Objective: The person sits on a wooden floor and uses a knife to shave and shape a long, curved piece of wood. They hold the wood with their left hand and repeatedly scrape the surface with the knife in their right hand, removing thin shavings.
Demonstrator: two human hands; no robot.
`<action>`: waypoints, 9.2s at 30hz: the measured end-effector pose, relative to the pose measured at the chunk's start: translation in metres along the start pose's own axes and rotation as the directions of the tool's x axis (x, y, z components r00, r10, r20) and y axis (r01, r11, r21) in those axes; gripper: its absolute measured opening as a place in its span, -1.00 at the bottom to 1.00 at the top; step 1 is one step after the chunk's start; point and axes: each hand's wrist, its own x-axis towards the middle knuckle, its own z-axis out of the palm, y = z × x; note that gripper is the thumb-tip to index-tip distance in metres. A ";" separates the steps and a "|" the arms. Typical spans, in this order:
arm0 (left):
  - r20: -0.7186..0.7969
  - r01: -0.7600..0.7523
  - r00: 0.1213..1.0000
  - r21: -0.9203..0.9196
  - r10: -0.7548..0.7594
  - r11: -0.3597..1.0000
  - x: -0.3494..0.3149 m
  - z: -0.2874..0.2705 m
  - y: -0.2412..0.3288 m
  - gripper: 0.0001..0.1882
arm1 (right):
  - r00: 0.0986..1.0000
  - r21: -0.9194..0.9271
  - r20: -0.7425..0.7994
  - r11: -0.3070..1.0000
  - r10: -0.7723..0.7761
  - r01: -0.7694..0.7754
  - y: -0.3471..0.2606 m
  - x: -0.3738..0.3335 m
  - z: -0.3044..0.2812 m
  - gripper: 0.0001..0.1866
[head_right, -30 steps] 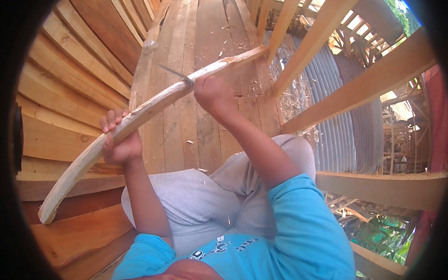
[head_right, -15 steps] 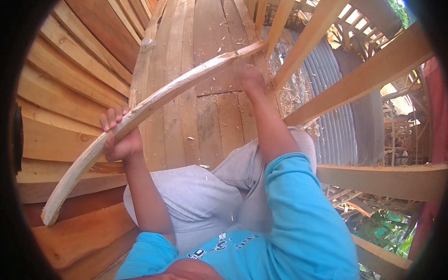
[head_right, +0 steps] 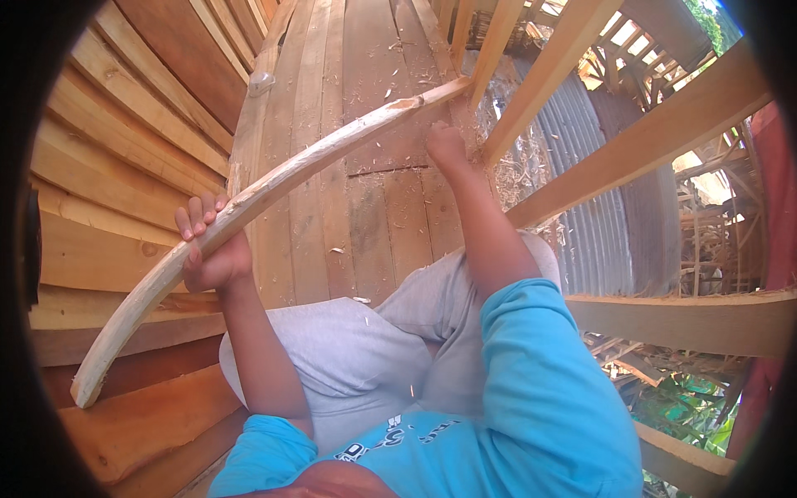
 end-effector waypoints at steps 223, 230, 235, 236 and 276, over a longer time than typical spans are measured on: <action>-0.009 -0.111 0.994 0.079 0.112 0.991 0.011 0.037 0.027 -0.79 | 0.905 -0.560 0.028 0.743 -0.423 0.365 0.057 -0.012 0.036 -0.69; -0.028 -0.098 0.994 0.093 0.101 0.991 0.010 0.039 0.027 -0.78 | 0.856 -0.434 0.278 0.738 -0.436 0.517 0.059 0.012 0.056 -0.66; -0.064 -0.109 0.991 0.103 0.116 0.989 0.008 0.038 0.026 -0.75 | 0.949 -0.540 -0.113 0.820 -0.295 0.191 0.081 0.031 0.028 -0.73; -0.071 -0.117 0.990 0.103 0.124 0.988 0.007 0.036 0.026 -0.74 | 0.920 -0.498 -0.099 0.819 -0.380 0.285 0.079 0.029 0.034 -0.73; -0.120 -0.114 0.983 0.176 0.136 0.978 0.008 0.048 0.015 -0.72 | 0.852 -0.705 0.089 0.572 -0.515 0.419 0.003 0.077 0.093 -0.29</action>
